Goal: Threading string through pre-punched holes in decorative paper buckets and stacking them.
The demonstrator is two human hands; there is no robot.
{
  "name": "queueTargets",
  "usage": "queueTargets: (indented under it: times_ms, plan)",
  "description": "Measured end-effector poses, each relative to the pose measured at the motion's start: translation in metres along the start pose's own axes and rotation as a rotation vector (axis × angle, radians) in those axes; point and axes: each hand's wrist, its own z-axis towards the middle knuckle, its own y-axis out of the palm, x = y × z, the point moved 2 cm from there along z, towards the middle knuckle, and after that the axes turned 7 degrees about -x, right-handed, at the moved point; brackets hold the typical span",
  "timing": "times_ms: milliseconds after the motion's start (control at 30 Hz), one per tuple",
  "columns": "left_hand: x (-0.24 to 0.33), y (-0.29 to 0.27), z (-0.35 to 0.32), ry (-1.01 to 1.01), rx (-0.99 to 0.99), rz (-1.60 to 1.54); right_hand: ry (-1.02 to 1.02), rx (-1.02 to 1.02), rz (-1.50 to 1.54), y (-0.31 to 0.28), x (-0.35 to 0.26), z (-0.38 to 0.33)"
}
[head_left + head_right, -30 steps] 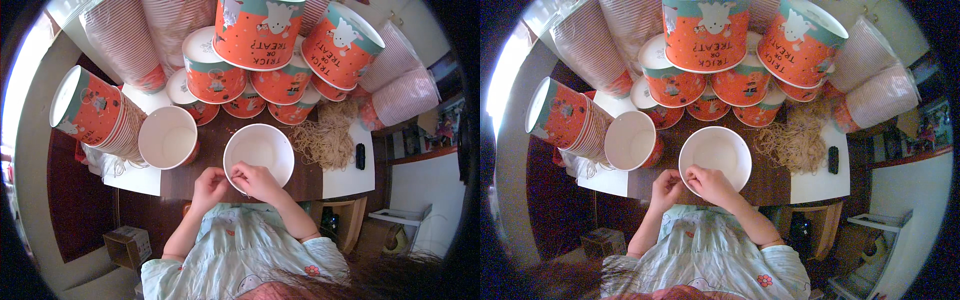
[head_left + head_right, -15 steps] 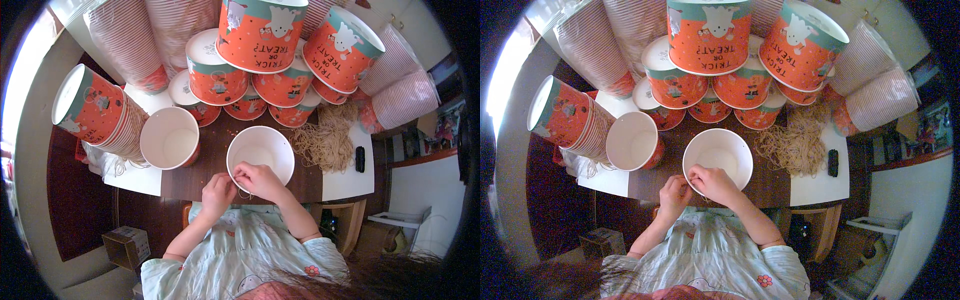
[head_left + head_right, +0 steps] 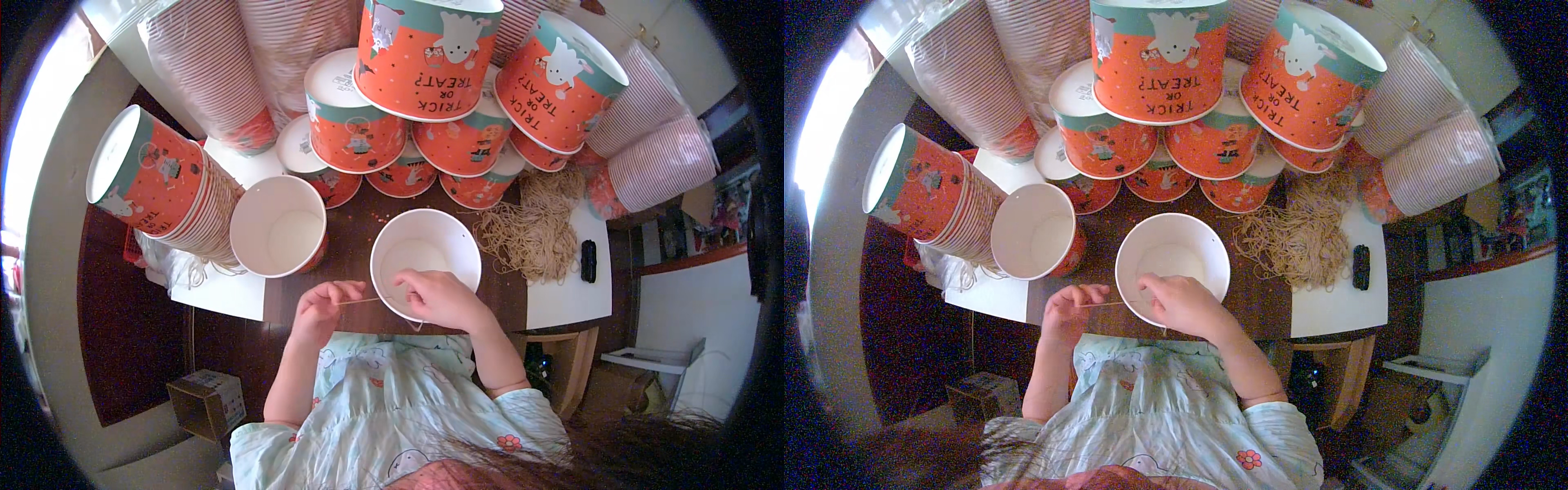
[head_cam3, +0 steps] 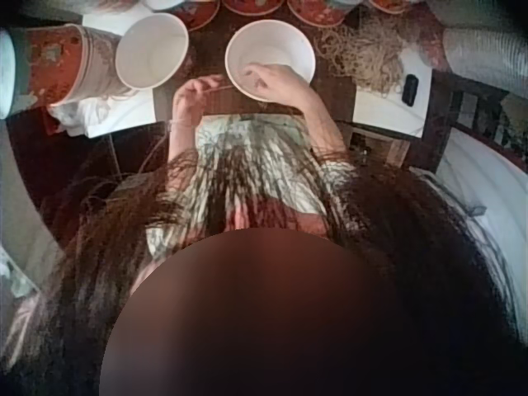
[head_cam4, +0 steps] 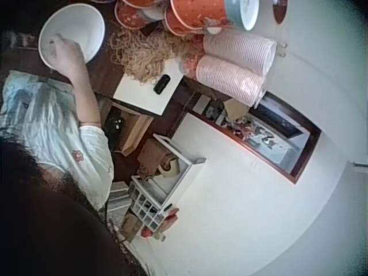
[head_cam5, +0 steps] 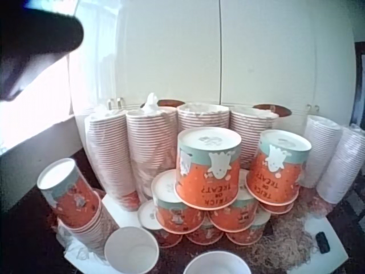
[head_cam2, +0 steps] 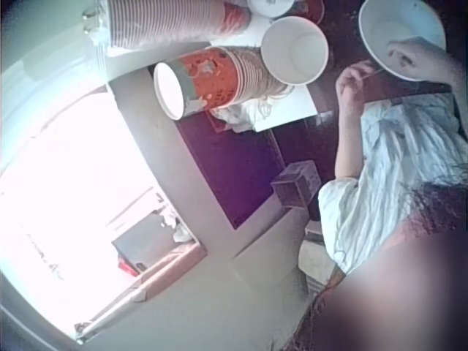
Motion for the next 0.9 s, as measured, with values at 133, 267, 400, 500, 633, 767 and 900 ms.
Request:
queueTargets:
  times_ms: [133, 267, 400, 500, 633, 767, 900]
  plan:
    - [0.021, 0.018, 0.005, -0.039, -0.099, -0.298, -0.004, 0.038, 0.178, -0.006, 0.003, -0.003]
    - [0.015, 0.023, 0.017, -0.178, -0.016, -0.130, -0.032, -0.002, 0.787, 0.000, 0.003, -0.004]
    - [0.003, 0.031, 0.028, -0.274, 0.108, 0.393, -0.047, 0.010, 0.761, -0.010, -0.009, -0.009]
    - [0.003, 0.035, 0.028, -0.271, 0.120, 0.429, -0.098, 0.029, 0.569, -0.014, -0.012, -0.012]
    - [0.018, 0.031, 0.026, -0.118, 0.220, 0.426, -0.086, -0.036, 0.494, -0.022, -0.016, -0.020]
    - [0.034, 0.024, 0.024, 0.054, 0.346, 0.218, -0.050, -0.038, 0.307, -0.028, -0.010, -0.030]
    - [0.051, 0.033, 0.021, 0.186, 0.291, 0.094, -0.009, -0.006, 0.163, -0.033, -0.005, -0.036]
